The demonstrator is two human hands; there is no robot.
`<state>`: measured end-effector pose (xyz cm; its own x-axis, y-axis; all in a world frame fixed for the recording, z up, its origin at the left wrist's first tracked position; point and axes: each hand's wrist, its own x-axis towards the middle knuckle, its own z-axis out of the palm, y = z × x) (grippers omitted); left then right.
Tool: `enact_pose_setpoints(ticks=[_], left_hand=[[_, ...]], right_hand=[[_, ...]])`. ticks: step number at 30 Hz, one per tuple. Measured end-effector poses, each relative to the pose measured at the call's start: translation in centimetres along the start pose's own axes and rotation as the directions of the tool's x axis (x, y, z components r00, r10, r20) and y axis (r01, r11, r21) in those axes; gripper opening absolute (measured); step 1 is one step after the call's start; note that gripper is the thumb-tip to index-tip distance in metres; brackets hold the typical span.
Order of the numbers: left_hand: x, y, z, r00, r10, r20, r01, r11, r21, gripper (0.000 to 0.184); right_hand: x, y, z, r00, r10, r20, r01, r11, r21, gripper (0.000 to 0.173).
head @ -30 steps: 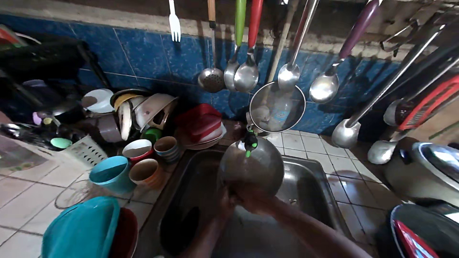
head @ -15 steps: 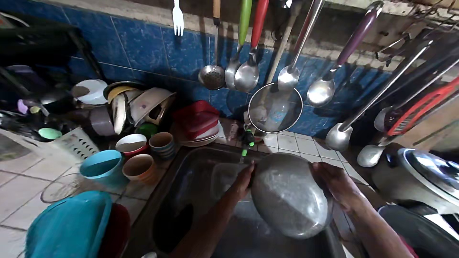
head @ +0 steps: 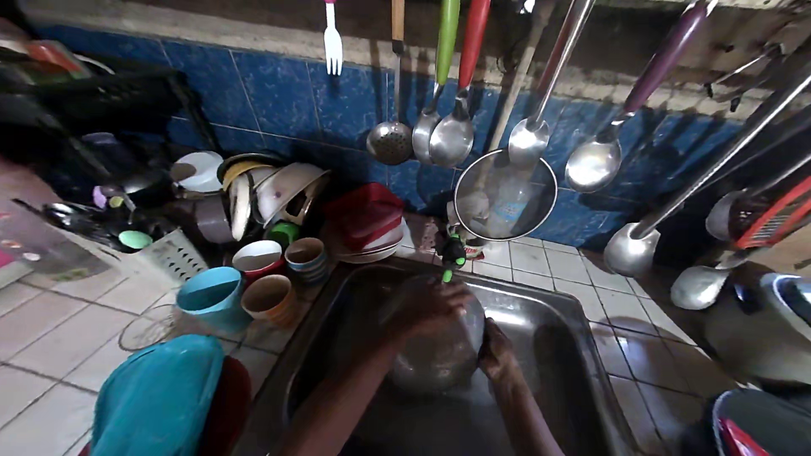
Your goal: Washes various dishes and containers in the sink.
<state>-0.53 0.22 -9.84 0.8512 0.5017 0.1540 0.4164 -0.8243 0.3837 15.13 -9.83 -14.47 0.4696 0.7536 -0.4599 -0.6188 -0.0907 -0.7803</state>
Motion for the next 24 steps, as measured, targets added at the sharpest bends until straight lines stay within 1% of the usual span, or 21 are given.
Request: enact_pose_setpoints(ticks=[1, 2, 3, 4, 5, 7, 9, 10, 12, 13, 14, 15, 16, 17, 18, 19, 20, 21, 22, 23, 24], left_hand=[[-0.1, -0.7, -0.6, 0.991, -0.127, -0.029, 0.128, 0.991, 0.029, 0.05], [0.1, -0.7, -1.3, 0.958, -0.284, -0.043, 0.286, 0.958, 0.037, 0.054], [0.6, -0.2, -1.7, 0.917, -0.396, -0.056, 0.399, 0.916, 0.052, 0.057], [1.2, 0.3, -1.5, 0.896, -0.436, -0.081, 0.441, 0.895, 0.064, 0.06], [1.5, 0.7, -0.4, 0.907, -0.402, -0.124, 0.41, 0.91, 0.054, 0.059], [1.6, 1.8, 2.8, 0.96, -0.165, -0.226, 0.193, 0.976, 0.104, 0.05], [0.9, 3.9, 4.9, 0.978, 0.042, -0.203, 0.002, 0.978, 0.21, 0.039], [0.2, 4.8, 5.6, 0.974, 0.109, -0.196, -0.048, 0.956, 0.291, 0.037], [-1.8, 5.1, 7.0, 0.919, 0.265, -0.292, -0.084, 0.855, 0.511, 0.039], [-2.6, 4.3, 7.7, 0.857, 0.341, -0.387, -0.095, 0.842, 0.531, 0.037], [-3.3, 3.6, 8.1, 0.801, 0.332, -0.498, -0.06, 0.872, 0.485, 0.034], [-3.8, 3.0, 8.2, 0.759, 0.24, -0.605, 0.014, 0.923, 0.384, 0.035], [-4.1, 2.7, 7.9, 0.723, 0.087, -0.686, 0.108, 0.966, 0.236, 0.039], [-4.2, 2.7, 7.2, 0.705, -0.116, -0.7, 0.197, 0.98, 0.036, 0.044], [-4.1, 2.8, 6.1, 0.705, -0.352, -0.615, 0.278, 0.936, -0.217, 0.048], [-3.8, 2.9, 4.7, 0.687, -0.552, -0.473, 0.34, 0.819, -0.462, 0.051], [-3.4, 3.0, 3.5, 0.639, -0.693, -0.333, 0.363, 0.653, -0.664, 0.049], [-2.7, 3.0, 3.0, 0.583, -0.781, -0.224, 0.336, 0.483, -0.809, 0.048], [-2.1, 2.8, 3.3, 0.571, -0.814, -0.105, 0.271, 0.308, -0.912, 0.05], [-1.5, 2.8, 4.0, 0.589, -0.808, 0.008, 0.187, 0.127, -0.974, 0.05], [-1.0, 3.3, 4.5, 0.641, -0.757, 0.126, 0.114, -0.069, -0.991, 0.05]], right_hand=[[-0.2, 0.2, 0.2, 1.0, 0.013, -0.014, -0.013, 1.0, 0.024, 0.033], [-0.2, 0.5, 0.5, 1.0, 0.026, -0.016, -0.025, 0.999, 0.046, 0.033], [-0.2, 0.8, 0.8, 1.0, 0.029, -0.013, -0.028, 0.997, 0.067, 0.034], [-0.1, 1.1, 1.3, 1.0, 0.026, -0.014, -0.025, 0.996, 0.086, 0.035], [-0.3, 1.3, 1.8, 1.0, 0.026, -0.016, -0.024, 0.994, 0.105, 0.035], [-0.3, 1.7, 2.3, 1.0, 0.006, 0.013, -0.008, 0.988, 0.152, 0.033], [0.0, 1.8, 2.4, 0.998, -0.051, 0.044, 0.039, 0.972, 0.232, 0.027], [0.0, 1.6, 2.2, 0.996, -0.07, 0.053, 0.052, 0.956, 0.289, 0.028], [-0.3, 1.0, 1.7, 0.998, -0.062, 0.012, 0.053, 0.933, 0.357, 0.03], [-0.6, 0.5, 1.2, 0.999, -0.047, -0.018, 0.051, 0.937, 0.347, 0.031], [-0.9, 0.0, 0.5, 0.998, -0.041, -0.045, 0.053, 0.95, 0.307, 0.033], [-1.2, -0.5, -0.2, 0.997, -0.045, -0.068, 0.061, 0.963, 0.262, 0.036], [-1.6, -1.1, -0.9, 0.995, -0.048, -0.091, 0.067, 0.974, 0.216, 0.035], [-2.0, -1.9, -1.5, 0.991, -0.071, -0.111, 0.088, 0.983, 0.161, 0.034], [-2.4, -2.8, -2.1, 0.984, -0.121, -0.128, 0.132, 0.988, 0.079, 0.033], [-3.1, -4.0, -2.7, 0.976, -0.187, -0.116, 0.185, 0.982, -0.023, 0.032], [-4.1, -5.5, -3.1, 0.958, -0.274, -0.087, 0.259, 0.955, -0.146, 0.032], [-5.0, -7.1, -3.5, 0.928, -0.372, -0.035, 0.349, 0.897, -0.27, 0.029], [-5.9, -8.7, -3.8, 0.886, -0.463, 0.033, 0.442, 0.819, -0.366, 0.027], [-6.9, -10.3, -4.0, 0.839, -0.53, 0.12, 0.522, 0.725, -0.449, 0.025], [-8.2, -11.8, -4.0, 0.792, -0.571, 0.215, 0.586, 0.614, -0.529, 0.024]])
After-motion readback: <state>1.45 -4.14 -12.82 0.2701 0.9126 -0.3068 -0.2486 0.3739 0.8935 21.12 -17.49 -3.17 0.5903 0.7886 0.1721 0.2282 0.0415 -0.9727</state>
